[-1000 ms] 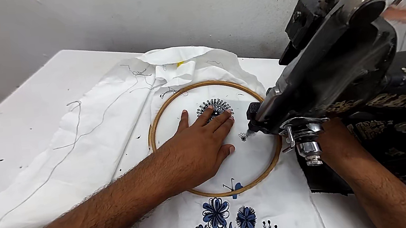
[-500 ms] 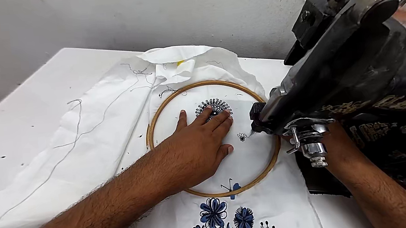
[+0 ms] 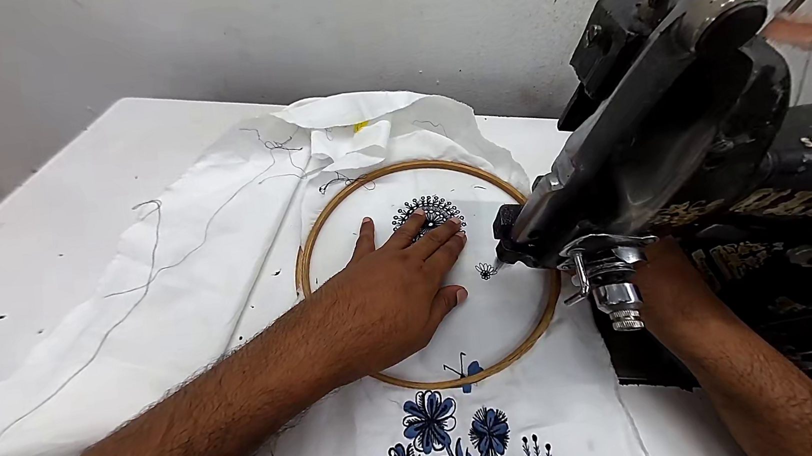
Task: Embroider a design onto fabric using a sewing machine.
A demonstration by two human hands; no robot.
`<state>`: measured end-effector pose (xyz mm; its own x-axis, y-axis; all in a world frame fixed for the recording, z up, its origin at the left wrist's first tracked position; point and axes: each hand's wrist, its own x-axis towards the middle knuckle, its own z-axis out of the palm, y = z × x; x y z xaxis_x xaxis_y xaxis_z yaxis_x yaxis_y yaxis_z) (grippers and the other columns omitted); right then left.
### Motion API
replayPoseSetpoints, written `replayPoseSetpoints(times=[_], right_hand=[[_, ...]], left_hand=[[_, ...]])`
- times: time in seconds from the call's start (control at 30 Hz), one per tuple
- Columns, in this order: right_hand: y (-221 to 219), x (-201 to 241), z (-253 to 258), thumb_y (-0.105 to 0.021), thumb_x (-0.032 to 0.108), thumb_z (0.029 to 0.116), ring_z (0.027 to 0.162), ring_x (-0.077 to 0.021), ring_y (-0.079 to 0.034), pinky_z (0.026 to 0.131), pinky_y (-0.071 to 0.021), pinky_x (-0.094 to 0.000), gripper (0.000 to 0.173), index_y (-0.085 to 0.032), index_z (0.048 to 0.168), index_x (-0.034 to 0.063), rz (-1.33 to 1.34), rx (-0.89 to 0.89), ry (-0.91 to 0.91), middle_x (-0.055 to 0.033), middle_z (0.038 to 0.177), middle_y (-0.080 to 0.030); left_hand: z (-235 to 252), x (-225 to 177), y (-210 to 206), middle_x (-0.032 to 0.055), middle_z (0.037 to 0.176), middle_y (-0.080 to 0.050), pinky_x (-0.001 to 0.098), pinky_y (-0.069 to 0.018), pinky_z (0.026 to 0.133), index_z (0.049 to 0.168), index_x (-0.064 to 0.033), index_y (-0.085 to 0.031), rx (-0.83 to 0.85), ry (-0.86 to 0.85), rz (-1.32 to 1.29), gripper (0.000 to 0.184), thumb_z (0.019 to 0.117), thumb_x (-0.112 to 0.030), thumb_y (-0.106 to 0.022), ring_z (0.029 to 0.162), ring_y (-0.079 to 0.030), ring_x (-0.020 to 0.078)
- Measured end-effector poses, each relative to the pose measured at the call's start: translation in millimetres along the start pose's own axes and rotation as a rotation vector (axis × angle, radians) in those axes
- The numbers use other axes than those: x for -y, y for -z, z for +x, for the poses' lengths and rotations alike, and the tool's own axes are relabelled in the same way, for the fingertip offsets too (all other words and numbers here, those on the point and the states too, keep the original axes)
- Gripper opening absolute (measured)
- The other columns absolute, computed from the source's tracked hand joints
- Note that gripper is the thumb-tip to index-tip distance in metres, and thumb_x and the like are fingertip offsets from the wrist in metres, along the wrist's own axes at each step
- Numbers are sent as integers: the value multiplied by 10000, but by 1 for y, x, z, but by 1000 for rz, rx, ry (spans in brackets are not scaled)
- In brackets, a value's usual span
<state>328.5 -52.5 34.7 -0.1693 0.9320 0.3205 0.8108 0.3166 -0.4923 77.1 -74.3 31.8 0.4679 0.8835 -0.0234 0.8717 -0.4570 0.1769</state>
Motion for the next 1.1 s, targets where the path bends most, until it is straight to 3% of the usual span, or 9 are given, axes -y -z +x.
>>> replayPoseSetpoints(times=[0.23, 0.43, 0.5, 0.63, 0.83, 1.1], right_hand=[[-7, -11, -3, -716, 16, 814, 839, -284, -667, 768, -525, -454, 202, -671, 996, -59, -61, 11, 84, -207, 902, -671], [-3, -5, -2, -701, 52, 853, 838, -172, -648, 771, -510, -333, 176, -665, 1005, -28, -60, 7, 49, -152, 900, -659], [1, 2, 0, -717, 1, 854, 838, -236, -654, 763, -503, -400, 146, -671, 976, -66, -66, 15, 39, -204, 893, -663], [-1, -3, 5, -685, 78, 874, 839, -137, -632, 751, -499, -312, 135, -668, 976, -8, -1, -39, 98, -124, 882, -652], [-1, -2, 2, -696, 87, 878, 855, -241, -652, 755, -507, -420, 176, -667, 999, -37, -55, -25, 58, -184, 904, -660], [-9, -14, 0, -679, 97, 867, 832, -226, -652, 762, -513, -397, 197, -666, 1017, -30, -39, -27, 113, -173, 902, -661]], left_hand=[[-1, 2, 4, -5, 1672, -330, 777, -218, 1132, 1594, -160, -397, 25, 18, 9, 612, 1090, -495, -309, 1553, -273, 306], [1, 2, 1, -8, 1669, -338, 777, -207, 1135, 1595, -158, -394, 5, 13, 3, 608, 1090, -486, -312, 1554, -272, 304], [1, 1, -1, -5, 1667, -341, 777, -207, 1135, 1593, -156, -398, -5, 7, 0, 607, 1091, -485, -311, 1555, -270, 303], [3, -2, -1, -15, 1675, -325, 767, -189, 1152, 1597, -161, -392, 3, 7, -4, 610, 1092, -491, -302, 1564, -249, 286], [2, 1, -2, -3, 1668, -342, 784, -205, 1133, 1594, -154, -399, -15, -8, -2, 617, 1091, -495, -288, 1554, -273, 306], [2, 4, 2, 2, 1670, -335, 777, -193, 1139, 1600, -155, -386, 11, 13, 4, 606, 1095, -479, -299, 1556, -267, 301]])
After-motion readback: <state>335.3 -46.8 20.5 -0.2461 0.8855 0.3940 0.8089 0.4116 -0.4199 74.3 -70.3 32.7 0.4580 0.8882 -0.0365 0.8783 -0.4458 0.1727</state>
